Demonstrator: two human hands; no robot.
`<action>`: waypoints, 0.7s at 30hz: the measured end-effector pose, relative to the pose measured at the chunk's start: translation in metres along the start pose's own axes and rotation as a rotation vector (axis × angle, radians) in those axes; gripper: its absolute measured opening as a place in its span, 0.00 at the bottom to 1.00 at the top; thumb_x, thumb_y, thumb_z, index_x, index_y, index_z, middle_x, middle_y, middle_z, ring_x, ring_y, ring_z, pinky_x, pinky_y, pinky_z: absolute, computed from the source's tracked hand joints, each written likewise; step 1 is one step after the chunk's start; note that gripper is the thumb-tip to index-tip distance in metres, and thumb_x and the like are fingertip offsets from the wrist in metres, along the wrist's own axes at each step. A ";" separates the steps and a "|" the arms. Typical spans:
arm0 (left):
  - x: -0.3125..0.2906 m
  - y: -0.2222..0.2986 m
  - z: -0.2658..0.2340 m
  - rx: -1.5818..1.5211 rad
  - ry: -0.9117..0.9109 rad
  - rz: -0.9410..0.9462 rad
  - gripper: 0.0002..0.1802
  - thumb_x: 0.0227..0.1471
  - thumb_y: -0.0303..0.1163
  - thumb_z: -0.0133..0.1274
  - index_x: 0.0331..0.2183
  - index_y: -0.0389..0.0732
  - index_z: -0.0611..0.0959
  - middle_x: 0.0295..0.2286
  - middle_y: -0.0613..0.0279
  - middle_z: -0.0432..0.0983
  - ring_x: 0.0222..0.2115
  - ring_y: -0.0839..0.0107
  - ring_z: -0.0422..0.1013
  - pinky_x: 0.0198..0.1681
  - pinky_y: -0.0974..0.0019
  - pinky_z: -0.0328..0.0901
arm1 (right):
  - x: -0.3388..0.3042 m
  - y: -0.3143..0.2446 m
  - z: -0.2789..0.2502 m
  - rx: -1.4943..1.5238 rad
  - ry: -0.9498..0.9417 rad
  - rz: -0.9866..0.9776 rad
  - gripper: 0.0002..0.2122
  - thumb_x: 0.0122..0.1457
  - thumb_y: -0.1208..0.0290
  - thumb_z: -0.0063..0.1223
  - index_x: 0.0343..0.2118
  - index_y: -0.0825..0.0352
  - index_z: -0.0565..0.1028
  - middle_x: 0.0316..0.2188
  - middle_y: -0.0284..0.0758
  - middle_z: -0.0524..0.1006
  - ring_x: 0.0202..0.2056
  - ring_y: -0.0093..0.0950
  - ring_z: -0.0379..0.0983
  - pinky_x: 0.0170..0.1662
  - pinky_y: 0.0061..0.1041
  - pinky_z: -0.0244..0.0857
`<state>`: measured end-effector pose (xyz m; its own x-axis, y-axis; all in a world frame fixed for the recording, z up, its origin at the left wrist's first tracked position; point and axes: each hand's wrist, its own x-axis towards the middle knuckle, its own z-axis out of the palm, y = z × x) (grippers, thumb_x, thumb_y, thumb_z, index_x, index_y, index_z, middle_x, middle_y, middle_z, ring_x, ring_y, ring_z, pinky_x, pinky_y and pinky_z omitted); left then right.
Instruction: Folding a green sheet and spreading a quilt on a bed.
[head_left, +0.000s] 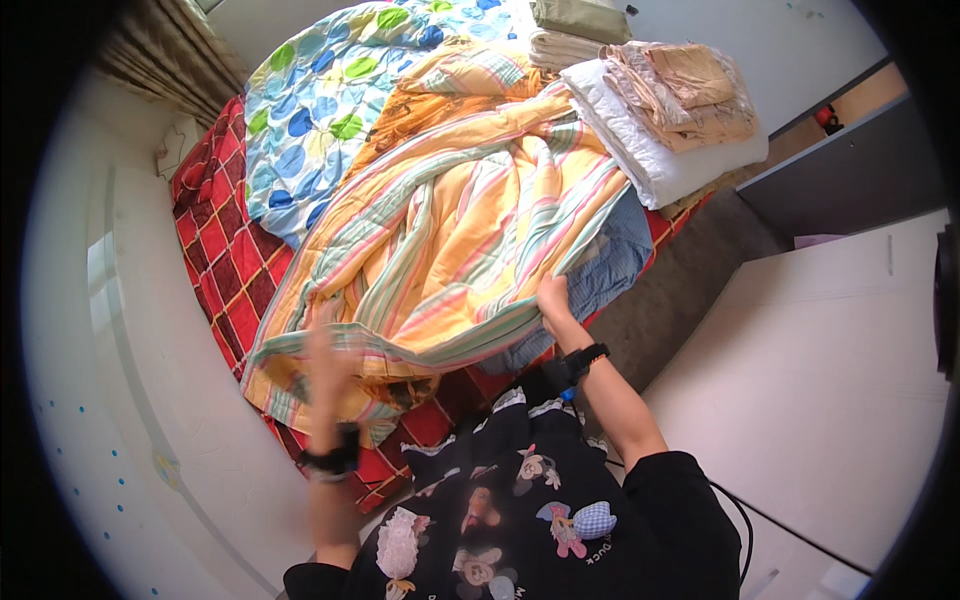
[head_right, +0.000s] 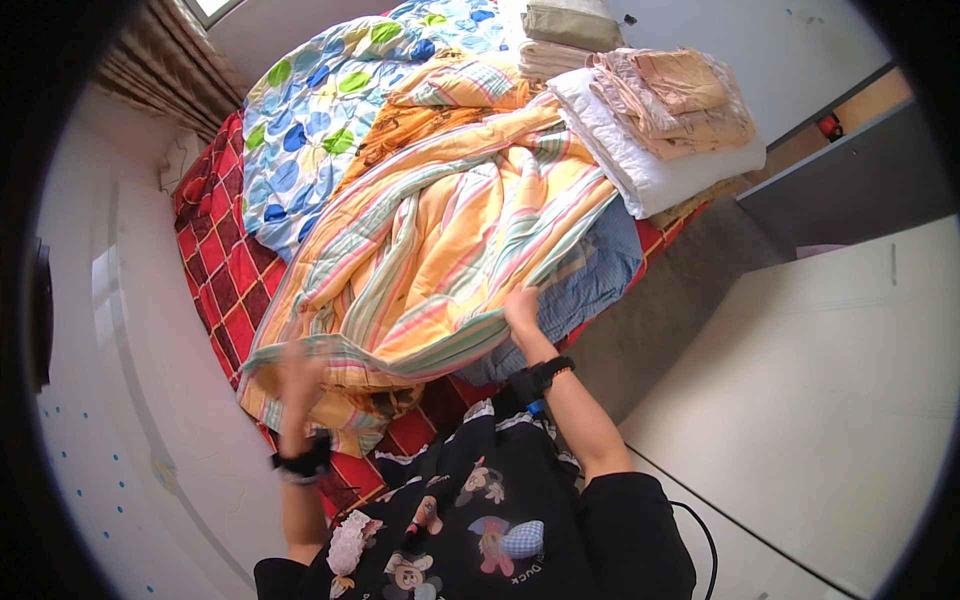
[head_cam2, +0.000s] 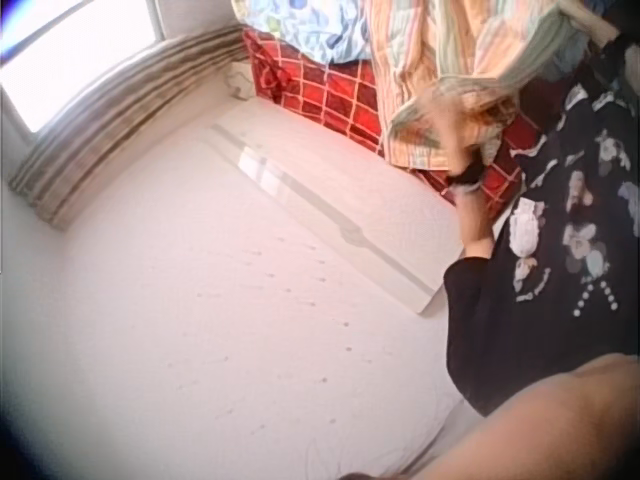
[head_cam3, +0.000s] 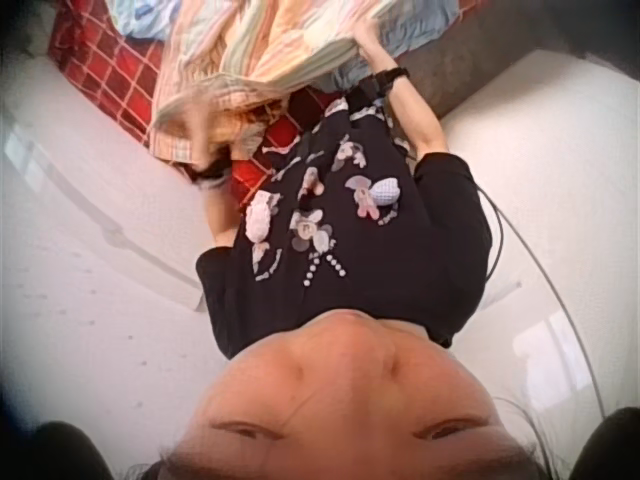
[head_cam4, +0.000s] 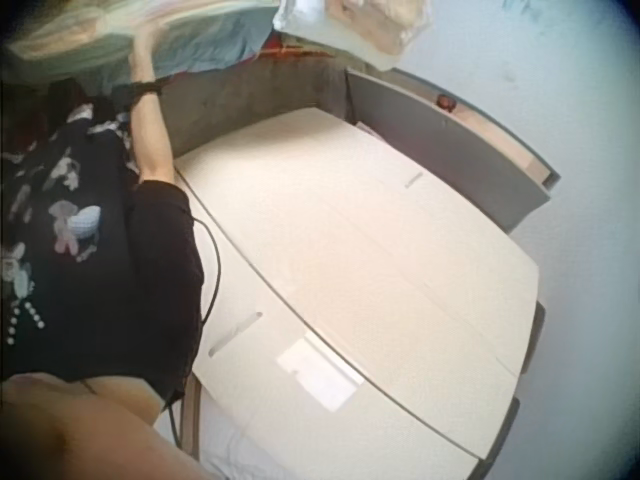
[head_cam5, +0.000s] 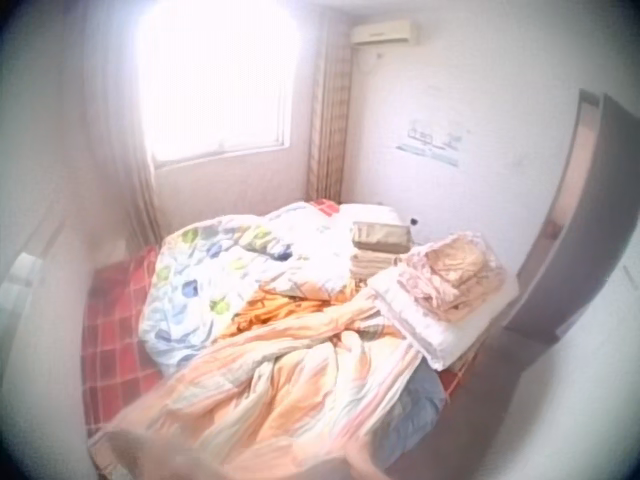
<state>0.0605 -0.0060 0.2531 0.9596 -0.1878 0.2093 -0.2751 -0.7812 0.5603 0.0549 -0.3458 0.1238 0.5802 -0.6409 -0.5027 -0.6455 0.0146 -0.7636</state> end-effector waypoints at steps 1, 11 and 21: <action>0.005 0.026 0.042 -0.132 -0.107 0.042 0.34 0.33 0.36 0.60 0.44 0.34 0.67 0.42 0.46 0.65 0.44 0.52 0.61 0.47 0.59 0.55 | 0.004 0.002 0.009 0.007 -0.023 -0.008 0.20 0.56 0.64 0.34 0.41 0.81 0.61 0.41 0.57 0.66 0.45 0.46 0.64 0.45 0.34 0.57; 0.059 0.146 0.221 0.077 -0.672 -0.095 0.28 0.37 0.30 0.52 0.43 0.35 0.65 0.25 0.44 0.73 0.28 0.52 0.71 0.28 0.54 0.65 | 0.035 0.001 -0.009 0.381 -0.352 -0.107 0.13 0.53 0.71 0.40 0.36 0.76 0.69 0.31 0.42 0.73 0.33 0.31 0.70 0.37 0.28 0.62; 0.048 0.149 0.216 0.093 -0.498 0.058 0.13 0.38 0.23 0.44 0.32 0.39 0.74 0.17 0.51 0.71 0.20 0.55 0.70 0.21 0.57 0.64 | 0.263 0.019 -0.031 0.912 -0.470 0.456 0.22 0.50 0.62 0.51 0.46 0.68 0.64 0.44 0.40 0.68 0.43 0.35 0.66 0.48 0.34 0.60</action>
<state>0.0776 -0.2603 0.1736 0.8606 -0.4756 -0.1819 -0.3443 -0.8067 0.4803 0.1802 -0.5382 -0.0103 0.6368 -0.0814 -0.7667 -0.3523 0.8538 -0.3832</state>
